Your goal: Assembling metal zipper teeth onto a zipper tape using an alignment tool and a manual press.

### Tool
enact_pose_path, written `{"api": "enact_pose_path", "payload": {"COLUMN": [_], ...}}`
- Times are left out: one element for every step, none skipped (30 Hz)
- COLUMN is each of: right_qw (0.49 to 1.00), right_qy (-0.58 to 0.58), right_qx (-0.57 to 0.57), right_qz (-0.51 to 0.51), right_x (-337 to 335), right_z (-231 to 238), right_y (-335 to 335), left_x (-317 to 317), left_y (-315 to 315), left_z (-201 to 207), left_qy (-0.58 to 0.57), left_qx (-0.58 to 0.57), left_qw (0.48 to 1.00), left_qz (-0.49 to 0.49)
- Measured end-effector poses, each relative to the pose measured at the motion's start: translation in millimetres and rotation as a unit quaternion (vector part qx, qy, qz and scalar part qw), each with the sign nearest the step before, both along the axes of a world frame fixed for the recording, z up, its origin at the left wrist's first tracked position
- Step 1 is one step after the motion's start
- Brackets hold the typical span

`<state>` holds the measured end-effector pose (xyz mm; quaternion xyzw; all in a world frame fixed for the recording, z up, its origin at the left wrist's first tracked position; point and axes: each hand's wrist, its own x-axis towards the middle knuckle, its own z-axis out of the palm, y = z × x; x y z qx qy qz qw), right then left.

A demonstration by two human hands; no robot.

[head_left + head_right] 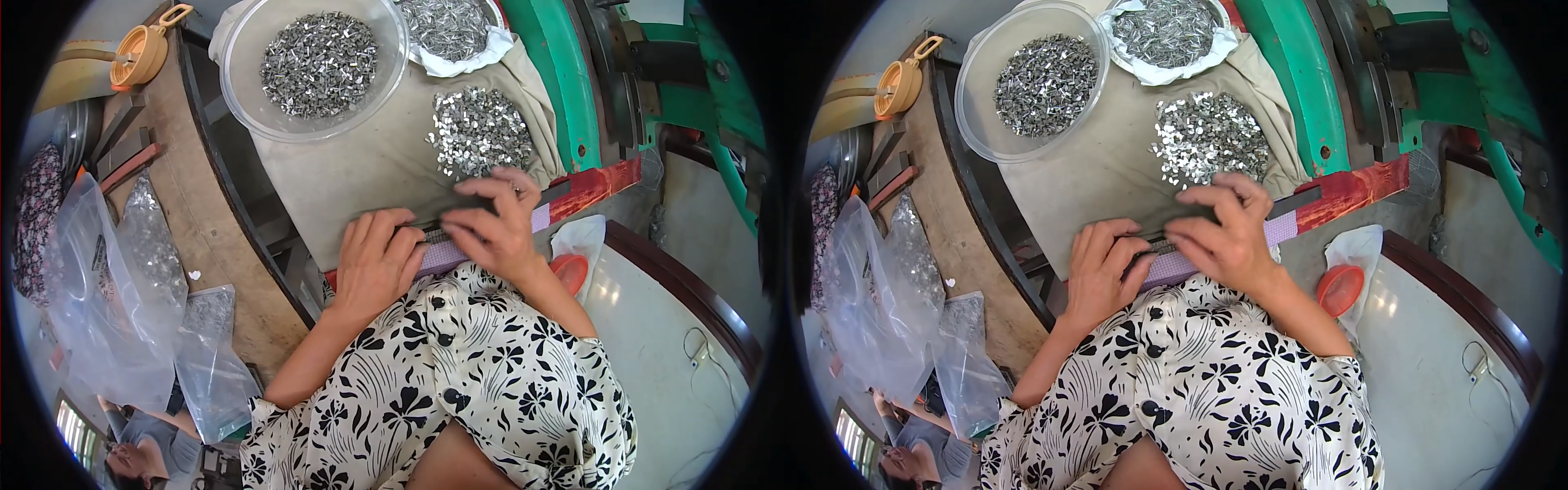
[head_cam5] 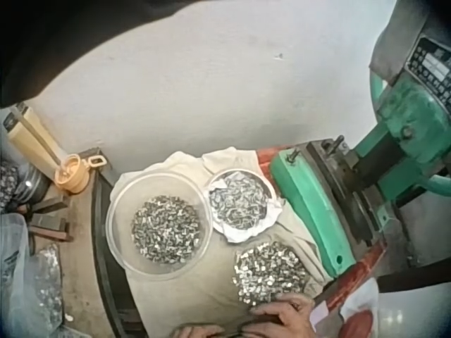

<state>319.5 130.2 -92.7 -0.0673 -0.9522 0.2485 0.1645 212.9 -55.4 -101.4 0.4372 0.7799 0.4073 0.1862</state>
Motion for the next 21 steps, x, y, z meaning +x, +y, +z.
{"api": "enact_pose_path", "payload": {"right_qw": [1.000, 0.999, 0.998, 0.998, 0.998, 0.998, 0.997, 0.997, 0.996, 0.995, 0.995, 0.994, 0.994, 0.994, 0.993, 0.993, 0.993, 0.994, 0.995, 0.995, 0.999], "right_qy": [0.003, 0.006, 0.002, 0.003, -0.001, -0.005, -0.023, -0.023, -0.043, -0.063, -0.064, -0.064, -0.065, -0.064, -0.066, -0.067, -0.067, -0.070, -0.072, -0.072, -0.041], "right_qx": [0.021, 0.042, 0.050, 0.050, 0.057, 0.065, 0.077, 0.077, 0.080, 0.083, 0.082, 0.088, 0.093, 0.093, 0.094, 0.094, 0.094, 0.082, 0.070, 0.070, 0.032], "right_qz": [-0.013, -0.026, -0.035, -0.036, -0.026, -0.017, -0.012, -0.012, -0.004, 0.005, 0.006, 0.003, 0.000, 0.000, 0.000, -0.001, -0.002, -0.005, -0.008, -0.008, -0.011], "right_x": [-4, -9, -15, -20, -24, -28, -33, -35, -36, -37, -38, -38, -38, -38, -38, -38, -38, -38, -38, -35, -31], "right_z": [1, 2, 4, 4, 4, 5, 8, 10, 12, 13, 14, 15, 16, 17, 17, 17, 18, 19, 20, 19, 16], "right_y": [5, 10, 15, 19, 23, 25, 25, 25, 25, 26, 25, 25, 24, 24, 24, 24, 24, 24, 23, 22, 20], "left_x": [1, 1, 1, 2, 2, 1, 2, 2, 2, 2, 2, 2, 1, 0, -2, -5, -9, -15, -20, -25, -28], "left_y": [1, 1, 1, 1, 1, 1, 1, 1, 1, 1, 1, 1, 2, 3, 4, 4, 5, 8, 10, 12, 14], "left_z": [0, 0, 0, 0, 0, 0, -1, -1, -1, -2, -2, -1, 1, 3, 4, 4, 5, 10, 13, 14, 15], "left_qy": [0.018, 0.036, 0.037, 0.035, 0.033, 0.034, 0.031, 0.028, 0.028, 0.024, 0.020, 0.020, 0.014, 0.008, 0.008, -0.003, -0.015, -0.012, -0.011, -0.009, -0.007], "left_qx": [-0.005, -0.010, -0.010, -0.010, -0.009, -0.009, -0.005, -0.001, -0.002, 0.001, 0.004, 0.003, 0.000, -0.003, -0.004, -0.001, 0.002, -0.010, -0.010, -0.020, -0.031], "left_qw": [1.000, 0.999, 0.999, 0.999, 0.999, 0.999, 0.999, 1.000, 1.000, 1.000, 1.000, 1.000, 1.000, 1.000, 1.000, 1.000, 1.000, 1.000, 1.000, 0.999, 0.998], "left_qz": [-0.008, -0.016, -0.016, -0.014, -0.011, -0.012, -0.008, -0.003, -0.003, 0.001, 0.005, 0.006, 0.006, 0.007, 0.007, 0.006, 0.004, 0.000, 0.001, -0.027, -0.055]}}
